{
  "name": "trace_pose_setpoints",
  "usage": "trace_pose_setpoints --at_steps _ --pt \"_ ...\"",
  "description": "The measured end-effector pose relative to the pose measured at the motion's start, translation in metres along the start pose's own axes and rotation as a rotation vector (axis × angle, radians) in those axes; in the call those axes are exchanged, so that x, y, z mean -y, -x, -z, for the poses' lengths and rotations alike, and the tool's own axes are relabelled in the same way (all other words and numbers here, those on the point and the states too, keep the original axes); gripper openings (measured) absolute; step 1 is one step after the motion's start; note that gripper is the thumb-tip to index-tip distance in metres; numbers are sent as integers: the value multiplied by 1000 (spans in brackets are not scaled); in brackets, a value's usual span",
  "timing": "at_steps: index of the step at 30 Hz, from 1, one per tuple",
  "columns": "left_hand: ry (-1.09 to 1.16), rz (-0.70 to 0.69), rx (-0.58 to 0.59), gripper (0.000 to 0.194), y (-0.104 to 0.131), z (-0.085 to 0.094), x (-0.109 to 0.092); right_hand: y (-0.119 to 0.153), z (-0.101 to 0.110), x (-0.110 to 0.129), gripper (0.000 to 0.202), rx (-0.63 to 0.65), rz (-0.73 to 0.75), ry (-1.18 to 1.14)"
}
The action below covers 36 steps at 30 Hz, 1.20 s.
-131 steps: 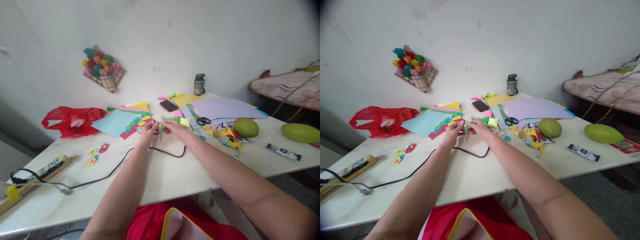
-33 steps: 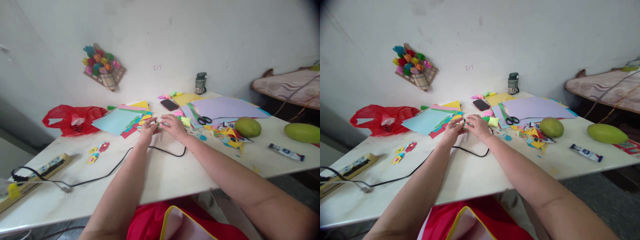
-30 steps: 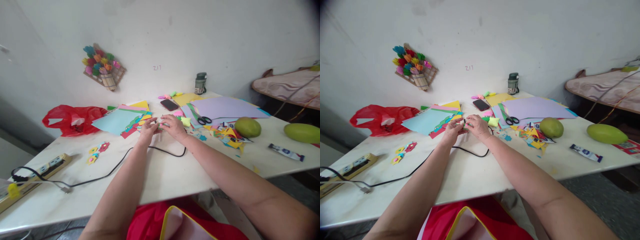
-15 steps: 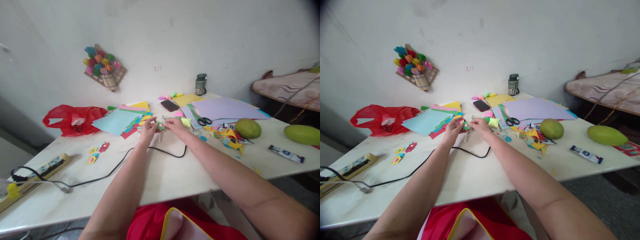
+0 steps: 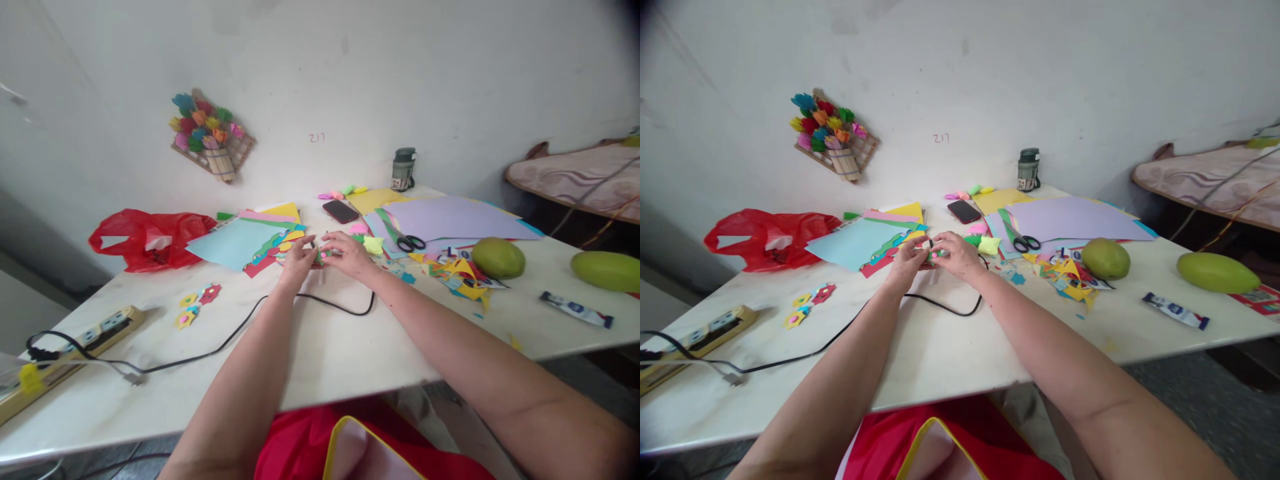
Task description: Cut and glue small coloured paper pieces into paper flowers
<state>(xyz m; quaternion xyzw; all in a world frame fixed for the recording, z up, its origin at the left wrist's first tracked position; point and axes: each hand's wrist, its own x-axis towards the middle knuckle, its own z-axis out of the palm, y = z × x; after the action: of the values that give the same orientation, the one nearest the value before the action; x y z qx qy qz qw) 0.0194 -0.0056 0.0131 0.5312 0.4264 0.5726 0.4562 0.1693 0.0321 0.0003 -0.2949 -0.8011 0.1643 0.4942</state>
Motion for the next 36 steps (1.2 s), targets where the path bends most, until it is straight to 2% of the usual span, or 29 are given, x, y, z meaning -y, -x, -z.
trace_pose_setpoints --at_steps 10,21,23,26,30,32,36 --pt "-12 39 -14 60 1 0 -1 -1 0 -1 9 22 14 46" --pt "-23 28 -24 58 0 1 0 -2 -2 -2 7 11 -68 -159" --pt "-21 3 -36 56 -1 1 1 -4 -1 -2 18 -51 -121 -211" --pt "-22 -63 -58 53 -3 1 5 -5 3 0 27 -120 -290 -243" --pt "-53 -105 -73 51 -7 3 9 -3 8 4 37 -2 -515 -317" --pt "-84 -113 -81 49 -8 3 11 -2 8 6 37 38 -553 -365" --pt "-131 -128 -95 44 -9 3 13 -2 4 7 32 11 -555 -389"
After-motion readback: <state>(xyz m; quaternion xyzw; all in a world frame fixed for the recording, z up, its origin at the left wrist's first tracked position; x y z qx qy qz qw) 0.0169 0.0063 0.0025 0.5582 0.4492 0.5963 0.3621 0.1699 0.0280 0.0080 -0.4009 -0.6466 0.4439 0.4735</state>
